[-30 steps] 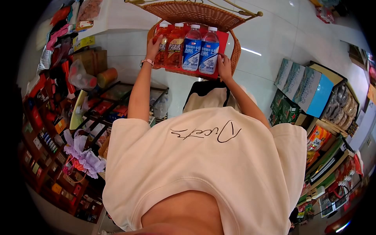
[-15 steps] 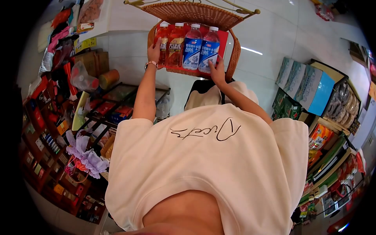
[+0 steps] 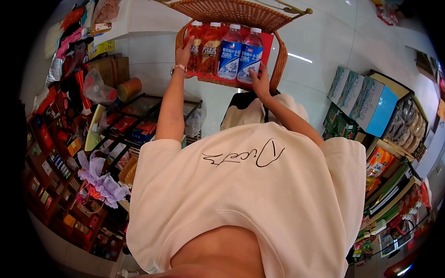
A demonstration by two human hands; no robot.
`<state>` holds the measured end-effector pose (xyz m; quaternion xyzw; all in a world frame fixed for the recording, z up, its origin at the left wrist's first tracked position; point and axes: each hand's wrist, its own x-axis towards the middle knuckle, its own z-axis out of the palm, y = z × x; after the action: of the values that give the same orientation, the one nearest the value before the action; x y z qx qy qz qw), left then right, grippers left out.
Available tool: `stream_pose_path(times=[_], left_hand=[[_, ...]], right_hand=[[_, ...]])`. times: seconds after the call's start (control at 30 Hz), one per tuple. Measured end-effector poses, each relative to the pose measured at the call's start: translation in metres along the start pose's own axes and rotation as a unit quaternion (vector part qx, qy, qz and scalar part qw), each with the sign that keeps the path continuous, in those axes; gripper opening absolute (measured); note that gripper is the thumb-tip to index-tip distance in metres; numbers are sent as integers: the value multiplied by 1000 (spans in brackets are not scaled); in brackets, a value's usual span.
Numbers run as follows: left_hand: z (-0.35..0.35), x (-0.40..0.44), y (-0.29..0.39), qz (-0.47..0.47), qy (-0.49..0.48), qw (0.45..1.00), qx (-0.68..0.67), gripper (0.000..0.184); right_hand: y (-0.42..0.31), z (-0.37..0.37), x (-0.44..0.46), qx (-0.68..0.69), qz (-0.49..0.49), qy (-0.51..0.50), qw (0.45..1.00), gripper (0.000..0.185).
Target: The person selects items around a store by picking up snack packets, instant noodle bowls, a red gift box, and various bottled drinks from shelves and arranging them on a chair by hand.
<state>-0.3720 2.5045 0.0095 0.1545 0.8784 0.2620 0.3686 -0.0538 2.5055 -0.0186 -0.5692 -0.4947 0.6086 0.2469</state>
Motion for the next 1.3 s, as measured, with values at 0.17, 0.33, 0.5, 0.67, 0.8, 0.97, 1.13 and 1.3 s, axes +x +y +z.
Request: stream_pose_path(times=[0.17,0.33,0.5,0.67,0.8,0.97,1.13,1.3], left_hand=[[6,15,-13,34,23,999,-22,80],[-3,-5,-2,13,-2,1000,-20,82],[-3,-15,2,23,21,999,-30,78],[0,5,-18,22,-20,998,-50,77],[-2,-6,-17,9,-3,1000,-25,74],[4,1,-29,34,11,999,-38,83],[10,21,-44,31,7,999,-34,86],[5,-18,-23,78,56,995,17,74]], right_hand=[[3,-2,4,24,24,-14,999,57],[-4,-6,5,29,67,-24,997,58],[-3,-9,7,36,92,-42,994,59],[-2,-9,12,54,107,-56,991,61],[-7,-9,11,55,106,-58,991,59],[-11,-9,10,79,114,-69,988,63],[-16,-8,13,80,123,-71,987,60],[-25,-13,11,67,123,-88,986,61]])
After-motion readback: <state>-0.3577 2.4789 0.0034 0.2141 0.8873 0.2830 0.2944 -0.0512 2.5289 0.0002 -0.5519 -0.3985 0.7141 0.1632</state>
